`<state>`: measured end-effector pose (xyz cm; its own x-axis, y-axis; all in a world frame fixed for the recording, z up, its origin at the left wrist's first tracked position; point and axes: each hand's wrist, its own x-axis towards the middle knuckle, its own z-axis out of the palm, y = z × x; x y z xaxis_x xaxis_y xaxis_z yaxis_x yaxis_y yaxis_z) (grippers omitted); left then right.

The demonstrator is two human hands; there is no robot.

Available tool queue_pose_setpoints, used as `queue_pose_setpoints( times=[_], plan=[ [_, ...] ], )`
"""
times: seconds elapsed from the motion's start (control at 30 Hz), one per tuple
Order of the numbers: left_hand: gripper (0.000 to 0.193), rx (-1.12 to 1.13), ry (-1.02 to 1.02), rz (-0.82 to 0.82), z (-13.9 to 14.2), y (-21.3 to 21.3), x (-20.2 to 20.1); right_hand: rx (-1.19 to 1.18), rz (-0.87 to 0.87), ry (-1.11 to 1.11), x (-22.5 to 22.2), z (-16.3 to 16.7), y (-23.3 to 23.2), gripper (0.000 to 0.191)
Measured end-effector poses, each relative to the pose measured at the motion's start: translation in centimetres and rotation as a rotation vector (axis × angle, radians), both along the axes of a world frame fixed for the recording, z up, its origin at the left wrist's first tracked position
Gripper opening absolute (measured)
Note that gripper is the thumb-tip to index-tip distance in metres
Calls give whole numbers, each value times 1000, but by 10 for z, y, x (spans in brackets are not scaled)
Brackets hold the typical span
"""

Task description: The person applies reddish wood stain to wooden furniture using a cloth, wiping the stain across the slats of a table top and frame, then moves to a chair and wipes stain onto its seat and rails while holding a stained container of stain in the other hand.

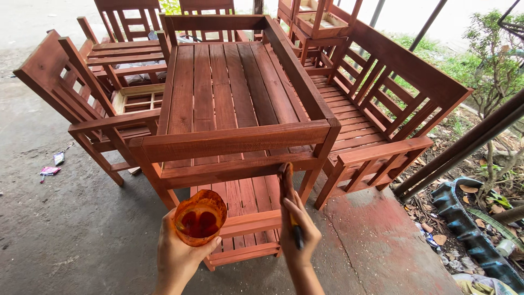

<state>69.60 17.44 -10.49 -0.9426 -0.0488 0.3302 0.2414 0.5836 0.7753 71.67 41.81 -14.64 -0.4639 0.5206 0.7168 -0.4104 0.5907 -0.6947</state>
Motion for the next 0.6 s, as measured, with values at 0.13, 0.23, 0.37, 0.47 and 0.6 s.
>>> queue_pose_setpoints(
  times=[0.13,0.23,0.37,0.47,0.6],
  plan=[
    [92,50,2,-7,0,-1,0,38,-151,49,8,1,42,17],
    [91,25,16,-8,0,-5,4,-88,-198,23,-11,0,44,17],
    [91,60,-9,35,-3,-13,9,-46,-169,-31,-26,0,-2,18],
    [92,61,-79,95,-5,-22,12,-60,-118,-85,-22,7,-31,18],
    [94,31,-97,182,-6,-40,22,-29,-65,-121,-22,11,-64,19]
  ],
)
